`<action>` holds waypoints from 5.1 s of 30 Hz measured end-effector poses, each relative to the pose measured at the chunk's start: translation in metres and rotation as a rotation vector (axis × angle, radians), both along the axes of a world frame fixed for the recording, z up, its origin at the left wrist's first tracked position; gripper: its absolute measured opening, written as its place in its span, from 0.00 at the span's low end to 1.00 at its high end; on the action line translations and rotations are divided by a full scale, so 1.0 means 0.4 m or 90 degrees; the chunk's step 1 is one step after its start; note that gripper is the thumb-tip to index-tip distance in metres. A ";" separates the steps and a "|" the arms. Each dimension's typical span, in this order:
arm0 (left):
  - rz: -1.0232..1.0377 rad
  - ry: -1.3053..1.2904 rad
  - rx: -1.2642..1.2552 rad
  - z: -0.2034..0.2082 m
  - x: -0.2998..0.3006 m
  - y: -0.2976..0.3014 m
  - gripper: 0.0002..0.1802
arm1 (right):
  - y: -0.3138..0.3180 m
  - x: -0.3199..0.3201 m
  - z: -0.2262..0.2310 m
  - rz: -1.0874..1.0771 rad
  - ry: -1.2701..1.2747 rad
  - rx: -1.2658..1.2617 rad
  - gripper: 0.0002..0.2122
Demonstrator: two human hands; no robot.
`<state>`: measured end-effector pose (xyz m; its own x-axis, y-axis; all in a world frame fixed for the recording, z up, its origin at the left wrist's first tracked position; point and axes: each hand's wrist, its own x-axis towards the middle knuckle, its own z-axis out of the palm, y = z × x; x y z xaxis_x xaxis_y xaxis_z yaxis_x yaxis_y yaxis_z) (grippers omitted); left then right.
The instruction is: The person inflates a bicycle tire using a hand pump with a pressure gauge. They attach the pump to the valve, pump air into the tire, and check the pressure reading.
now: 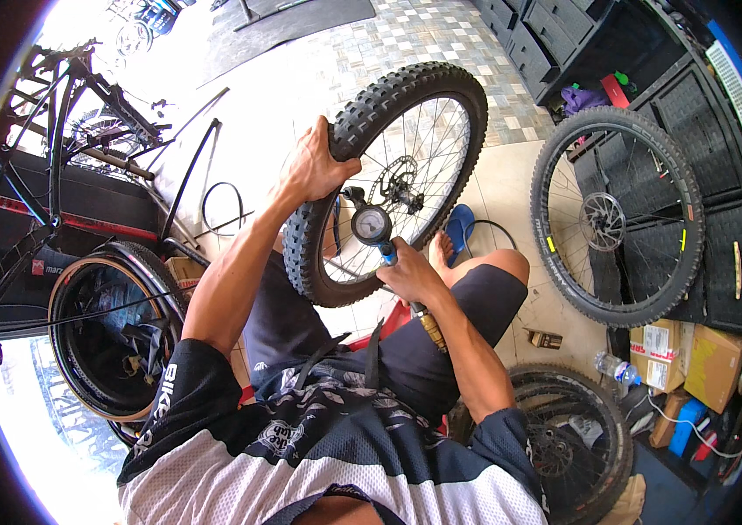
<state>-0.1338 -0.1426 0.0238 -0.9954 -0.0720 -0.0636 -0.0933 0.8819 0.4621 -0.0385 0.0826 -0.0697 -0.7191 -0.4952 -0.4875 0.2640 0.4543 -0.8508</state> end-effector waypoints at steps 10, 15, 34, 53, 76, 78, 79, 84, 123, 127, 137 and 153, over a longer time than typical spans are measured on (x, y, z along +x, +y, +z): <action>-0.002 -0.005 -0.006 -0.001 -0.001 -0.005 0.41 | -0.004 -0.002 -0.003 0.023 -0.001 0.008 0.20; 0.003 0.038 0.007 -0.009 0.000 -0.004 0.36 | -0.004 -0.001 -0.001 0.018 0.007 0.014 0.20; 0.004 0.008 -0.002 -0.005 0.000 -0.008 0.40 | -0.009 0.000 -0.042 0.013 0.033 0.015 0.17; 0.079 0.066 0.037 -0.073 -0.006 -0.046 0.39 | 0.003 -0.014 -0.053 0.012 -0.051 -0.036 0.18; -0.376 0.039 -0.620 -0.201 -0.008 -0.268 0.09 | 0.141 -0.028 -0.152 -0.135 -0.095 -0.086 0.28; -0.400 0.005 -0.655 -0.207 -0.009 -0.266 0.07 | 0.134 -0.023 -0.134 -0.179 -0.059 -0.098 0.22; -0.410 0.027 -0.665 -0.211 -0.009 -0.263 0.09 | 0.132 -0.023 -0.130 -0.190 -0.043 -0.102 0.21; -0.379 -0.002 -0.626 -0.223 -0.002 -0.277 0.09 | 0.129 -0.030 -0.128 -0.161 0.004 -0.063 0.21; 0.517 -0.112 -0.004 -0.393 -0.014 -0.598 0.23 | 0.175 -0.060 -0.059 -0.268 -0.239 -0.277 0.23; 0.597 -0.224 0.195 -0.482 0.040 -0.703 0.18 | 0.250 -0.106 -0.070 -0.444 -0.260 -0.336 0.22; 0.906 -0.353 0.460 -0.573 0.102 -0.801 0.15 | 0.267 -0.199 -0.150 -0.595 -0.332 -0.400 0.21; 0.913 -0.377 0.532 -0.701 0.166 -0.878 0.15 | 0.148 -0.265 -0.215 -0.625 -0.464 -0.198 0.23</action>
